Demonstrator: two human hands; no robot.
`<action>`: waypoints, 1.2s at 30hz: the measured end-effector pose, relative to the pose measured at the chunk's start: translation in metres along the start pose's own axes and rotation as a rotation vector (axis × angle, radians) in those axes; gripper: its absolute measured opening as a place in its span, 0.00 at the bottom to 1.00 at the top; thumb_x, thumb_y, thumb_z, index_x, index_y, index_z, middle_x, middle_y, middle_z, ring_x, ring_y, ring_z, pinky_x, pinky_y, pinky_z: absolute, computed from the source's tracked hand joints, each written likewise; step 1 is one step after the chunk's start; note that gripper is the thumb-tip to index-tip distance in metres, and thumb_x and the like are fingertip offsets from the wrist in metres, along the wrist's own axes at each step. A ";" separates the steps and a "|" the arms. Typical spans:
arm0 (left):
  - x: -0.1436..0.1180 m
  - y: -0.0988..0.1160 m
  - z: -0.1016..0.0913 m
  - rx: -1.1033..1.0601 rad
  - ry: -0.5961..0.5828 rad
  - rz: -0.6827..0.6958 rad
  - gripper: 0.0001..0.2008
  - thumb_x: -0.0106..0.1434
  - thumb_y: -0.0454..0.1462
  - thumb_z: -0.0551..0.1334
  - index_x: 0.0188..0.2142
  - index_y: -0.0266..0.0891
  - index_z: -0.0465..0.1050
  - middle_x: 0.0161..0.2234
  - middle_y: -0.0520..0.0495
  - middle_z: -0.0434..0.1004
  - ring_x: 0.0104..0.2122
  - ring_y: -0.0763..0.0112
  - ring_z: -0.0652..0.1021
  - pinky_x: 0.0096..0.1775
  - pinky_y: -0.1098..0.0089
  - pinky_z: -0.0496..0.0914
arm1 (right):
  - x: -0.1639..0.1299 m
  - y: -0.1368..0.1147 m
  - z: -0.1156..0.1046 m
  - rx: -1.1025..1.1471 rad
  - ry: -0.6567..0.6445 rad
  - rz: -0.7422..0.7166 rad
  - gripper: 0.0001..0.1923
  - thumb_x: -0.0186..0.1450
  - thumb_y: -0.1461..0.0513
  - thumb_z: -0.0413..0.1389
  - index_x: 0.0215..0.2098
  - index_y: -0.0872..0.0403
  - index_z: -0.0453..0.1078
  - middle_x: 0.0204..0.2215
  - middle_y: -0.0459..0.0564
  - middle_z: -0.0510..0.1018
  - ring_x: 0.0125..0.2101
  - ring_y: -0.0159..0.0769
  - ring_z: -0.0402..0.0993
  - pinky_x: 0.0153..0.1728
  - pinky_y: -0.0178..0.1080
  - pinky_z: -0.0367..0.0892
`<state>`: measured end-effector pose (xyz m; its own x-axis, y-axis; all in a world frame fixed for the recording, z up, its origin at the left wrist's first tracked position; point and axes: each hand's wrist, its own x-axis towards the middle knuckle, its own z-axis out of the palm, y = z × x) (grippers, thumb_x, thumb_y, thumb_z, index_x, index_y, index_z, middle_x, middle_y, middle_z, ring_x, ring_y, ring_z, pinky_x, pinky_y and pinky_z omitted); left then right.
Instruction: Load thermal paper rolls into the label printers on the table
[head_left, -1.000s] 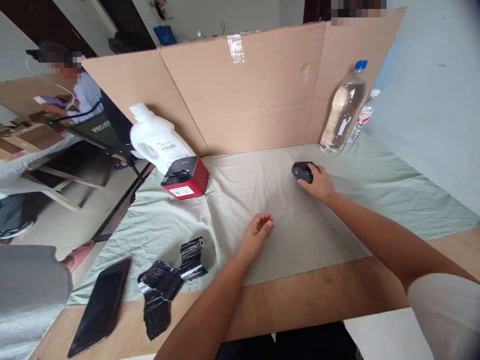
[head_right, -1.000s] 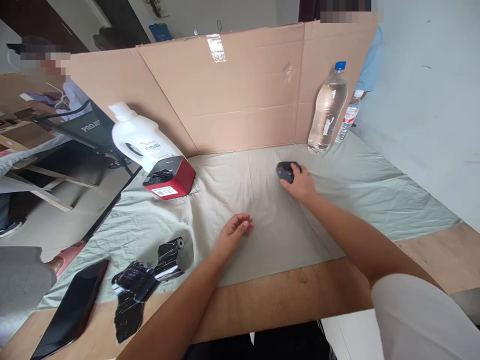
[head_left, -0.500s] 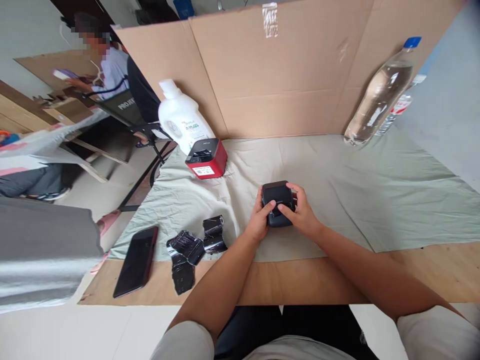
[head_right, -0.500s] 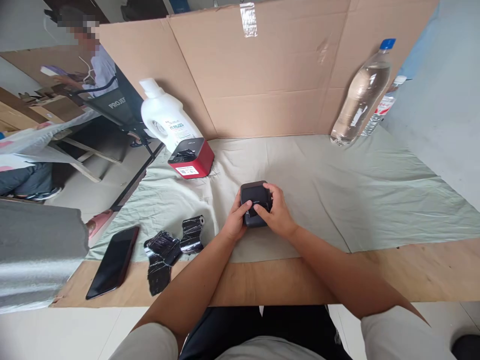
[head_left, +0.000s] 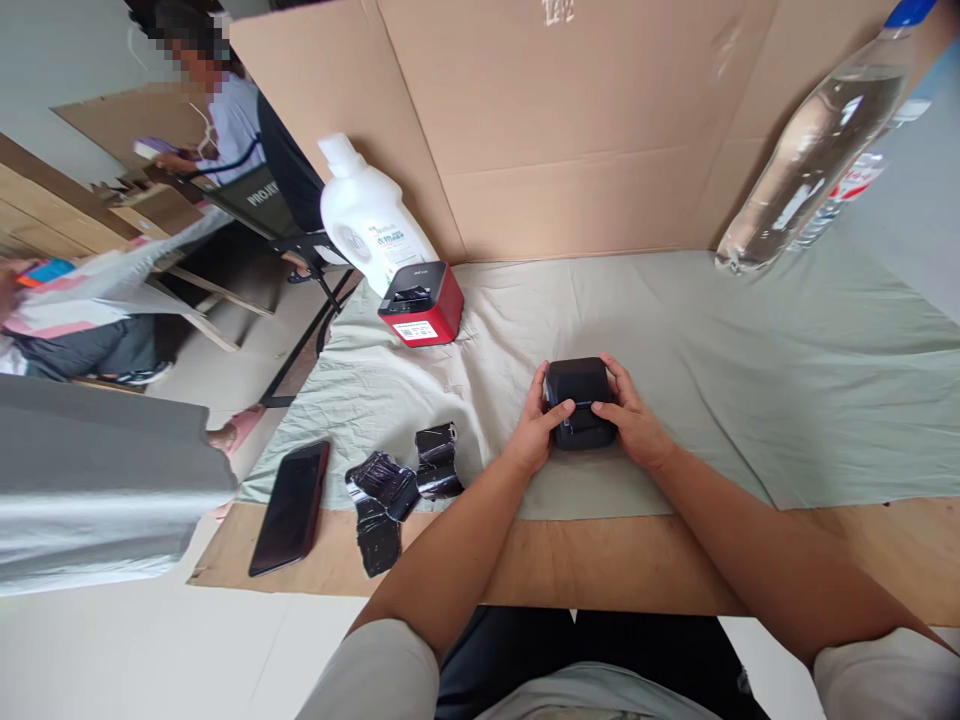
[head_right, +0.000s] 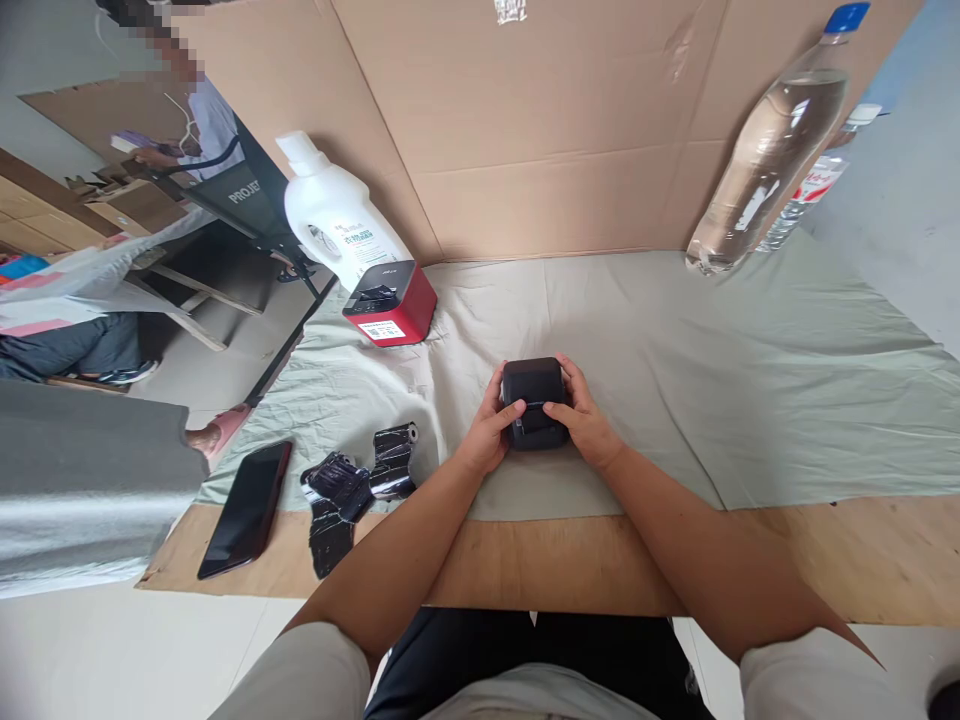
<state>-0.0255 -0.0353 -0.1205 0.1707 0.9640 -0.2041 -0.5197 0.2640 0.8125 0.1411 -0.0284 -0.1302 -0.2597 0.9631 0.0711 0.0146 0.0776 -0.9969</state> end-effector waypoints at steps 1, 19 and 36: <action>0.001 0.000 -0.001 -0.015 -0.002 -0.007 0.47 0.52 0.42 0.73 0.68 0.52 0.55 0.59 0.47 0.72 0.58 0.56 0.73 0.59 0.57 0.67 | 0.000 0.000 -0.001 0.018 0.010 0.008 0.43 0.63 0.53 0.52 0.72 0.43 0.38 0.62 0.54 0.67 0.59 0.44 0.68 0.59 0.54 0.66; 0.007 0.005 -0.009 0.084 -0.033 -0.032 0.39 0.55 0.42 0.70 0.65 0.48 0.59 0.28 0.57 0.73 0.24 0.77 0.72 0.29 0.74 0.70 | -0.002 -0.001 -0.008 0.239 -0.022 0.049 0.53 0.55 0.57 0.63 0.72 0.44 0.41 0.68 0.51 0.58 0.66 0.47 0.57 0.67 0.55 0.50; -0.004 -0.011 -0.007 0.457 -0.110 0.065 0.26 0.63 0.49 0.62 0.56 0.40 0.65 0.40 0.46 0.76 0.37 0.68 0.76 0.38 0.68 0.71 | 0.011 -0.004 -0.023 -0.213 0.397 0.042 0.32 0.59 0.33 0.50 0.20 0.50 0.51 0.19 0.40 0.54 0.23 0.30 0.52 0.25 0.36 0.52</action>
<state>-0.0262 -0.0422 -0.1328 0.2510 0.9622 -0.1061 -0.1146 0.1384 0.9837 0.1608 -0.0119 -0.1246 0.1351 0.9876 0.0797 0.2265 0.0475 -0.9729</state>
